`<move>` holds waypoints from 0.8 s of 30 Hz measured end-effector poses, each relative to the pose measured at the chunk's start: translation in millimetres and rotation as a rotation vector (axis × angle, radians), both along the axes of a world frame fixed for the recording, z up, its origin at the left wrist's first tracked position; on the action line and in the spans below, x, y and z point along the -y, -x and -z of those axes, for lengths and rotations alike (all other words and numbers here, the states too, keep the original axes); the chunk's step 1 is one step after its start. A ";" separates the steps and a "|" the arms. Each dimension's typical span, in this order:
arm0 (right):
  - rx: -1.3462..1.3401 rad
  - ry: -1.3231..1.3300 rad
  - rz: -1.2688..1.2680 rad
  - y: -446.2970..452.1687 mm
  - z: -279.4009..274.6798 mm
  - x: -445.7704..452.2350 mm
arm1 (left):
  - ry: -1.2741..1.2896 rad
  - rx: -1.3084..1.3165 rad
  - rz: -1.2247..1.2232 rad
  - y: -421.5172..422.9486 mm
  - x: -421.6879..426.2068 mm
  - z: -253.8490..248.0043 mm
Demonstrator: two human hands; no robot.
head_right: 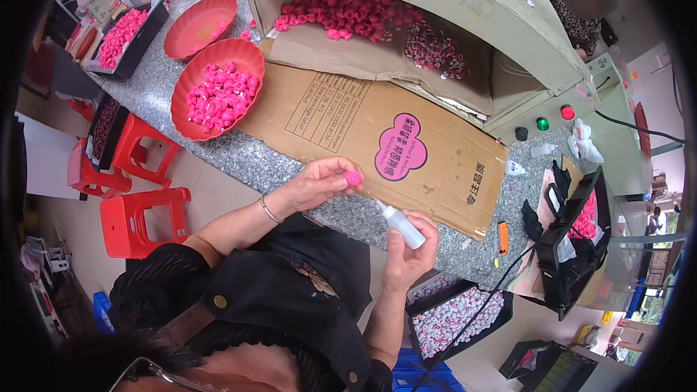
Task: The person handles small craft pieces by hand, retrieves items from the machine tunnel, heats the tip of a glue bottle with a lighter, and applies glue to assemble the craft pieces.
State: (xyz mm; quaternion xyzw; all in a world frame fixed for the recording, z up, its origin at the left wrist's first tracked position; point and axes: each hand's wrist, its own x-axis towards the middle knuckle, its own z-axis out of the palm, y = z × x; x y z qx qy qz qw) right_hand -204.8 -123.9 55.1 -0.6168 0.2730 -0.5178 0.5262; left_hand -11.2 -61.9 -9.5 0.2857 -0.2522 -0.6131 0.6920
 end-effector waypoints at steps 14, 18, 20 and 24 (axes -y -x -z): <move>-0.054 0.083 0.022 -0.4 4.5 -2.2 | -0.062 0.002 -0.024 2.4 -1.5 -2.2; 0.040 -0.042 0.080 -4.0 6.4 -0.3 | -0.074 0.000 -0.030 7.8 -0.8 -1.0; 0.125 -0.108 0.091 -6.3 8.9 1.2 | -0.052 0.099 -0.028 12.5 0.2 -2.6; 0.208 -0.099 0.129 -26.2 14.4 7.8 | -0.027 0.214 -0.172 47.2 8.2 -21.7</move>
